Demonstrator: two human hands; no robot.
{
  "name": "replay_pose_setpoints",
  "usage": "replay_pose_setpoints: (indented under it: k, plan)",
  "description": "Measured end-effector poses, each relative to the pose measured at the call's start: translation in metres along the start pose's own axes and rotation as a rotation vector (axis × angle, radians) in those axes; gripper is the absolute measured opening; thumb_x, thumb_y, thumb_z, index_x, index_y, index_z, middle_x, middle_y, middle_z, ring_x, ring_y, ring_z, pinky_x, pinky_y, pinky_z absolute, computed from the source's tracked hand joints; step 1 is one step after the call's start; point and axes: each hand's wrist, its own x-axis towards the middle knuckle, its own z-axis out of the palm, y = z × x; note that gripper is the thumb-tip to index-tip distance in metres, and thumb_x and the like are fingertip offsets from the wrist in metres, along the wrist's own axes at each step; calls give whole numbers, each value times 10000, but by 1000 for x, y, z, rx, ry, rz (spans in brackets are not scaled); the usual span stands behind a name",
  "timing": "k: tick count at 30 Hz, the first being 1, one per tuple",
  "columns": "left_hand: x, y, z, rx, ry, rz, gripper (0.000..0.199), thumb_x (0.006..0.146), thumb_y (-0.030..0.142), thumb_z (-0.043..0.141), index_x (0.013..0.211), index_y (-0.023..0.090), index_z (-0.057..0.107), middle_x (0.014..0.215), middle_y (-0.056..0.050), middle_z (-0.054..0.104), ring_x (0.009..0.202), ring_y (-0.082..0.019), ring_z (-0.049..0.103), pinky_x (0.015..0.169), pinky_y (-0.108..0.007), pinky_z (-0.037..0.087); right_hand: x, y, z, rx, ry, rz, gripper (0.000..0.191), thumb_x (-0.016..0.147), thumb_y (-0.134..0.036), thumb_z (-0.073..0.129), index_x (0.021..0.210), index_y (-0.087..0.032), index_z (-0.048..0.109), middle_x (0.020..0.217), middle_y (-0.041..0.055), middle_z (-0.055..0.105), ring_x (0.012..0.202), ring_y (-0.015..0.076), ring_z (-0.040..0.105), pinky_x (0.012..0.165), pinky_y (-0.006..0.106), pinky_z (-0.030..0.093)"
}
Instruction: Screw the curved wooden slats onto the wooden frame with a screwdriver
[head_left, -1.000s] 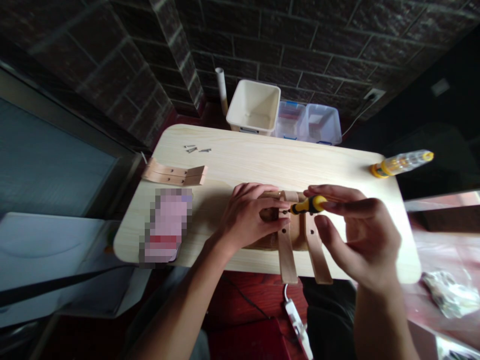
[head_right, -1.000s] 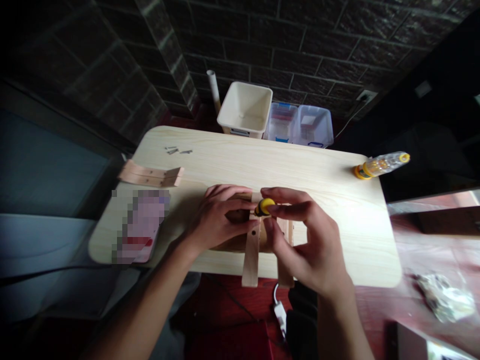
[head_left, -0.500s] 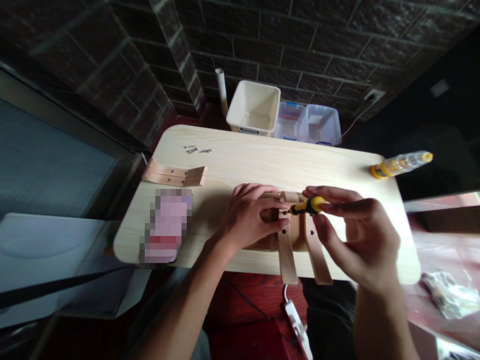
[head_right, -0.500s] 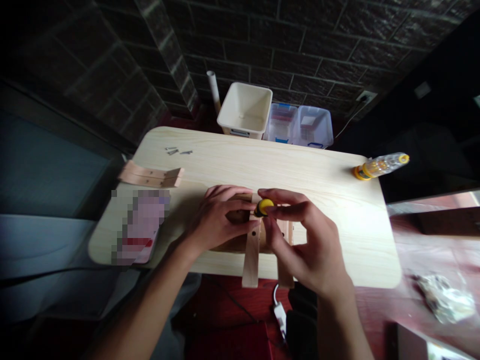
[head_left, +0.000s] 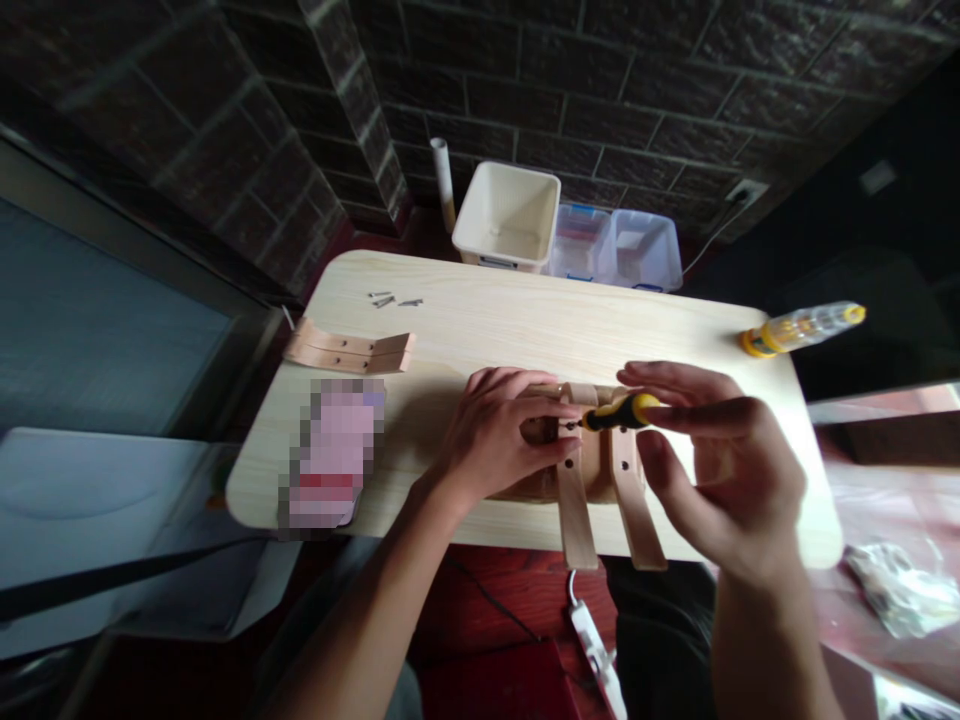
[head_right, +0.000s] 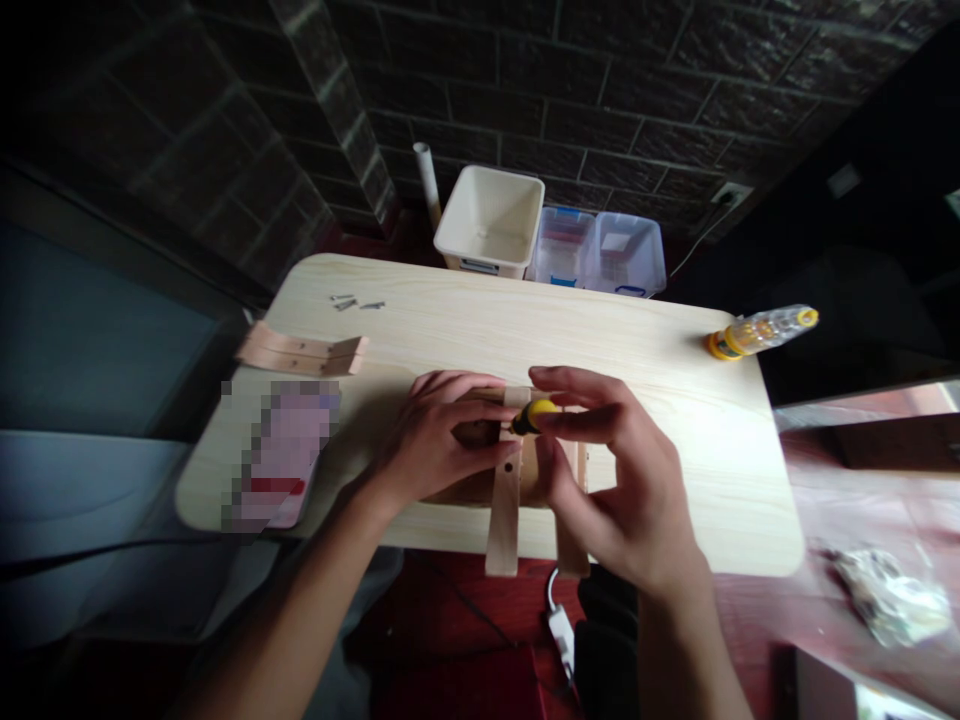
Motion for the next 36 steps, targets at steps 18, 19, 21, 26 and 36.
replay_pose_setpoints:
  k: [18,19,21,26,36]
  plan:
    - [0,-1,1,-4,3,-4,260,892,502,885,1113,372,839,1358,11,782,1265,-261,689,1116,-468,440,-2,1,1,82,-54,16,416,897,34,728,1184,-264,681,1290,72,752,1253,292,746,995,507,652]
    - [0,-1,1,-4,3,-4,257,895,501,883,1113,373,839,1359,13,781,1266,-259,689,1118,-467,439,-2,1,1,82,-51,16,420,895,37,730,1184,-265,682,1287,70,749,1251,288,744,996,502,652]
    - [0,-1,0,-6,8,-2,256,896,499,882,1114,373,838,1355,15,781,1265,-257,691,1117,-465,440,-1,2,2,77,-51,20,427,890,42,736,1182,-265,684,1283,69,745,1255,286,739,1000,501,652]
    - [0,0,0,-11,6,4,256,889,480,892,1113,368,838,1360,13,781,1274,-258,691,1115,-466,446,-1,2,3,64,-36,13,435,890,39,732,1204,-256,673,1308,90,738,1254,309,739,1023,540,635]
    - [0,0,0,0,17,4,257,882,474,900,1111,374,841,1346,12,786,1258,-261,697,1113,-469,462,0,5,2,57,-47,10,442,883,50,736,1186,-265,664,1266,74,723,1221,280,735,984,499,648]
